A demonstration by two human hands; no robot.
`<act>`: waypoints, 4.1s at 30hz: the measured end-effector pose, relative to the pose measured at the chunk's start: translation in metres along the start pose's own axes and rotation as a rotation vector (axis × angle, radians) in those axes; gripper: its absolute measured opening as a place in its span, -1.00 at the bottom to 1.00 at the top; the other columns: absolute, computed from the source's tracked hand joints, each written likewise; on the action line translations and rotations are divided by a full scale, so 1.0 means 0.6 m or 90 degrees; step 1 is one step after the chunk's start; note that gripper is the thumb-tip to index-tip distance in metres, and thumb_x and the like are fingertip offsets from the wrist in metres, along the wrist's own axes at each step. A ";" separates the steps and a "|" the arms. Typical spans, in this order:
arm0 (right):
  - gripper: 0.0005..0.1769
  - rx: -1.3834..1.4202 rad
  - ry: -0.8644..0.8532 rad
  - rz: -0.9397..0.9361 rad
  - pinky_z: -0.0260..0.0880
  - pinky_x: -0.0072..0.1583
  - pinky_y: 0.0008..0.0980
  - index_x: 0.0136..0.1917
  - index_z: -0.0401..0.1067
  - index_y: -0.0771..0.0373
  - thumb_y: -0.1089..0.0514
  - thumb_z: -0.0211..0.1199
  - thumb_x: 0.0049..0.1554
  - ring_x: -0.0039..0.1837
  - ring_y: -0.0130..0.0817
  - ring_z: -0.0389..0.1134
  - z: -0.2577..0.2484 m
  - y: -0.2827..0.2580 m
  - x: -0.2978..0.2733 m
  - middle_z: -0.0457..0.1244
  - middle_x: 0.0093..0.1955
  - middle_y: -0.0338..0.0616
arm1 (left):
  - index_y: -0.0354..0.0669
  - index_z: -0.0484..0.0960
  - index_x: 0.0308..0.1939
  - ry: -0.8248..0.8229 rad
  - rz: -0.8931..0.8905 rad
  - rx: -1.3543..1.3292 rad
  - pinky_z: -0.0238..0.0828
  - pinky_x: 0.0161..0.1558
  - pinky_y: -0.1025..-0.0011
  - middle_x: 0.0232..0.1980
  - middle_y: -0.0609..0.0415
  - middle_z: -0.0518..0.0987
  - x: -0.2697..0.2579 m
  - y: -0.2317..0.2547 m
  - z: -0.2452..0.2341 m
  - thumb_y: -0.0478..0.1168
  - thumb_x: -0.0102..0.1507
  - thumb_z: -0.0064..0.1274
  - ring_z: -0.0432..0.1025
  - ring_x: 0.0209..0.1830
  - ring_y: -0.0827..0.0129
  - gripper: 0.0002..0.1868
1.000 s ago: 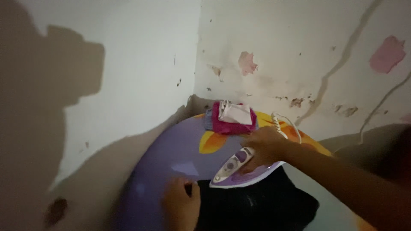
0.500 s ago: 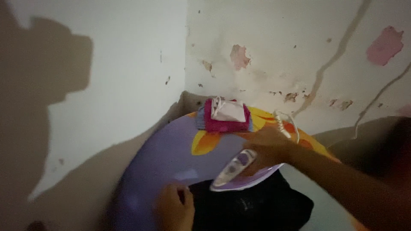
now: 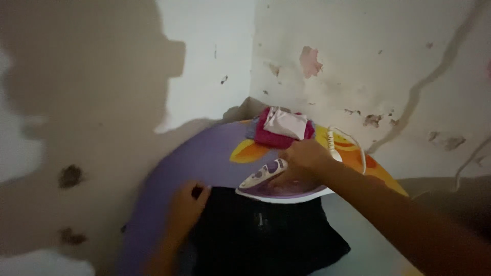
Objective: The recorder is ironing white and black clothes on an ironing board.
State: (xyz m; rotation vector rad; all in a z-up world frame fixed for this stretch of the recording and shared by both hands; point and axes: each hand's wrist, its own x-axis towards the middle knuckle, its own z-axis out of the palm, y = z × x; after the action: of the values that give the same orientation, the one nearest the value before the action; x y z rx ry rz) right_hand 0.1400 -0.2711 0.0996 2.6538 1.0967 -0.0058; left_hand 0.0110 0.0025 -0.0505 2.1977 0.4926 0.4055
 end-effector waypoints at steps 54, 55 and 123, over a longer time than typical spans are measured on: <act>0.07 0.000 -0.055 0.174 0.42 0.21 -0.09 0.10 0.60 0.14 -0.79 0.22 -0.23 0.15 0.02 0.44 -0.021 0.008 0.016 0.42 0.05 0.09 | -0.10 0.68 -0.11 -0.055 -0.048 0.051 0.46 0.09 0.26 -0.06 -0.01 0.64 -0.002 0.019 -0.004 -0.09 0.30 0.11 0.53 -0.03 0.24 -0.80; 0.07 -0.003 -0.052 0.177 0.42 0.21 -0.09 0.10 0.60 0.14 -0.79 0.22 -0.23 0.15 0.02 0.44 -0.023 0.014 0.021 0.42 0.05 0.09 | -0.10 0.68 -0.11 -0.053 -0.044 0.049 0.46 0.09 0.26 -0.06 -0.01 0.64 0.003 0.023 -0.003 -0.09 0.30 0.11 0.53 -0.03 0.24 -0.80; -0.87 0.227 0.320 0.130 0.44 0.08 -0.17 -0.14 0.49 0.20 0.31 0.36 0.00 -0.02 -0.18 0.41 -0.017 -0.020 -0.130 0.37 -0.09 -0.10 | -0.05 0.60 -0.12 -0.065 0.378 -0.024 0.47 0.11 0.25 0.03 0.04 0.64 0.013 0.165 -0.227 -0.51 0.01 0.29 0.50 0.08 0.26 -0.58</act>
State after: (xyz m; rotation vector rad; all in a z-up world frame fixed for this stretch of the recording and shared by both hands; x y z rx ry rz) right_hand 0.0749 -0.3144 0.1146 3.1823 1.0269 0.5874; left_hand -0.0223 0.0387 0.1105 2.2851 -0.2358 0.6016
